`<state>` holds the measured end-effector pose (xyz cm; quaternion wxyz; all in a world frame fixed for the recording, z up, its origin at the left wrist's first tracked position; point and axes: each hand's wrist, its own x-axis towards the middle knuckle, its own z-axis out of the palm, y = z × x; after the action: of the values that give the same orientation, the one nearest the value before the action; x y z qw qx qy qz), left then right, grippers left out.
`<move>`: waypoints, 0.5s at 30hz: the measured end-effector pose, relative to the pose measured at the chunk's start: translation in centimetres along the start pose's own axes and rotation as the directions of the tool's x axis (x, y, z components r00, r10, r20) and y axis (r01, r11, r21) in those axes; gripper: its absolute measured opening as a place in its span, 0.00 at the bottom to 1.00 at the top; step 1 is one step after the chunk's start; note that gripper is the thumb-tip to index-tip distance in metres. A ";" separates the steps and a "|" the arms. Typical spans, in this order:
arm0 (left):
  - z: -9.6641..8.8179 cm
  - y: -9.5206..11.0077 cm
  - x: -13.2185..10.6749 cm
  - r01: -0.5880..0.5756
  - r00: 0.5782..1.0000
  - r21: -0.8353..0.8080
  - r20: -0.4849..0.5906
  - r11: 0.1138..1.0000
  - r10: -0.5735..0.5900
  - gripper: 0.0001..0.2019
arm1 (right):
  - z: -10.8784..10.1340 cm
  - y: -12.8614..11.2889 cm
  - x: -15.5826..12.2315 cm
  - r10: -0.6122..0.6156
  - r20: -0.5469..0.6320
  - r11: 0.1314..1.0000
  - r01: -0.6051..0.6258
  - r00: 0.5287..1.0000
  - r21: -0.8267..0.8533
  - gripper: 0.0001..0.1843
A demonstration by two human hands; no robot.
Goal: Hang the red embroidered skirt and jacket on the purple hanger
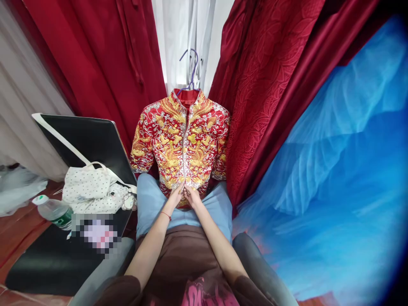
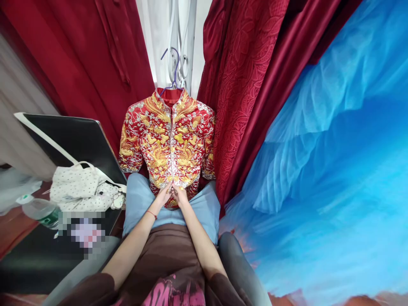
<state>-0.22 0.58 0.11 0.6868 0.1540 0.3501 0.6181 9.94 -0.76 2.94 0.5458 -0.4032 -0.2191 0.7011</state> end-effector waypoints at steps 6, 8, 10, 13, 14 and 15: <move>0.4 -0.3 0.0 -0.026 1.000 0.008 0.015 1.000 0.026 0.05 | 0.1 -0.6 0.4 -0.077 -0.004 0.996 0.077 0.997 -0.040 0.16; 0.7 -0.3 0.2 -0.052 0.999 0.010 0.013 0.999 0.052 0.04 | 0.4 -0.9 0.7 -0.108 -0.010 0.993 0.108 0.994 -0.049 0.17; 1.0 -0.3 0.5 -0.070 0.997 0.014 0.010 0.997 0.070 0.04 | 0.6 -1.1 0.9 -0.128 -0.025 0.990 0.127 0.991 -0.055 0.17; 1.2 -0.4 0.5 -0.074 0.997 0.025 0.003 0.997 0.074 0.06 | 0.7 -1.2 0.9 -0.106 -0.052 0.991 0.101 0.993 -0.082 0.15; 1.1 -0.4 0.4 -0.069 0.998 0.030 0.002 0.997 0.069 0.06 | 0.5 -1.2 0.8 -0.077 -0.058 0.992 0.071 0.995 -0.101 0.14; 1.0 -0.5 0.3 -0.061 0.998 0.036 0.003 0.997 0.061 0.06 | 0.4 -1.2 0.6 -0.037 -0.057 0.992 0.029 0.998 -0.126 0.14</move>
<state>0.79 0.99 0.39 0.6651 0.1777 0.3556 0.6322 10.32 0.25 3.88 0.5373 -0.4534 -0.2530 0.6646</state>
